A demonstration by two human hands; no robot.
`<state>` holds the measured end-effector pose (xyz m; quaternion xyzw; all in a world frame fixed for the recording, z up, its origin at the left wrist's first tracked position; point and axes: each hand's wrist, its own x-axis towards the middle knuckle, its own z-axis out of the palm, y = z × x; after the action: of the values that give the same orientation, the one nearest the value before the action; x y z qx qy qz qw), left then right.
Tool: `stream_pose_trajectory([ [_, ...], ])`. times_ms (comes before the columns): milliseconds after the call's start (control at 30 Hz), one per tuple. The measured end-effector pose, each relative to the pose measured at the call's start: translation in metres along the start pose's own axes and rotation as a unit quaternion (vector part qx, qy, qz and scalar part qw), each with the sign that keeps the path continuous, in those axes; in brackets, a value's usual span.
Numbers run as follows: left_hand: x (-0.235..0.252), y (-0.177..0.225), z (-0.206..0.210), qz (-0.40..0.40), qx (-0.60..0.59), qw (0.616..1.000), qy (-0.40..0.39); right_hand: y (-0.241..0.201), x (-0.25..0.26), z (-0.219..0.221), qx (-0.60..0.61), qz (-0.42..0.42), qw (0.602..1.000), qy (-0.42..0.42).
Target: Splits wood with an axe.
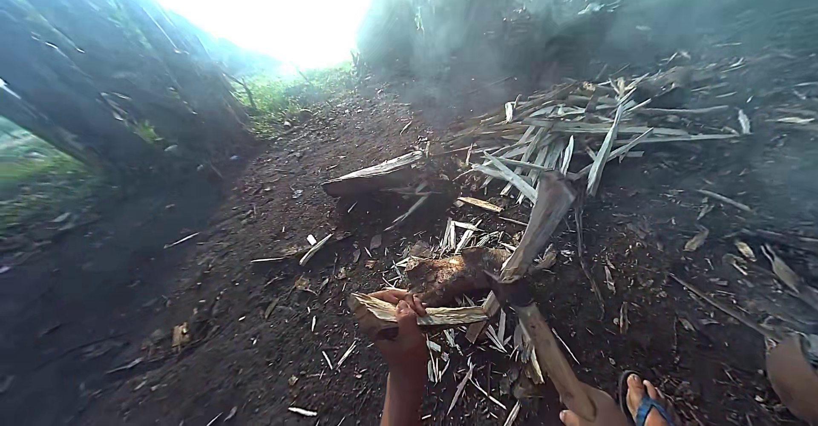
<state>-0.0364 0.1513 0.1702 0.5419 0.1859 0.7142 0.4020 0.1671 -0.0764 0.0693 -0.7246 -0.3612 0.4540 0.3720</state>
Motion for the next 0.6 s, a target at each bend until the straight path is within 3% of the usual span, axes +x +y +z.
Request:
stream_pose_trajectory([
  [167,0.001,0.016,-0.022,-0.010,0.004,1.000,-0.009,-0.060,-0.003,-0.022,0.103,-0.188,0.977,0.001],
  [233,0.002,0.019,-0.023,-0.004,0.013,1.000,-0.011,-0.064,-0.001,-0.024,0.100,-0.214,0.971,-0.028],
  [300,0.006,0.019,-0.026,0.000,0.017,1.000,0.004,-0.047,0.003,-0.016,0.046,-0.158,0.984,-0.070],
  [400,0.000,0.017,-0.037,0.012,0.023,0.999,0.034,0.004,0.024,0.017,-0.069,0.037,0.988,-0.136],
  [433,-0.002,0.017,-0.040,0.017,0.025,0.999,0.033,0.016,0.031,0.026,-0.098,0.067,0.983,-0.138],
  [600,-0.017,0.025,-0.045,0.029,0.035,0.999,0.027,0.034,0.033,0.033,-0.133,0.065,0.979,-0.138],
])
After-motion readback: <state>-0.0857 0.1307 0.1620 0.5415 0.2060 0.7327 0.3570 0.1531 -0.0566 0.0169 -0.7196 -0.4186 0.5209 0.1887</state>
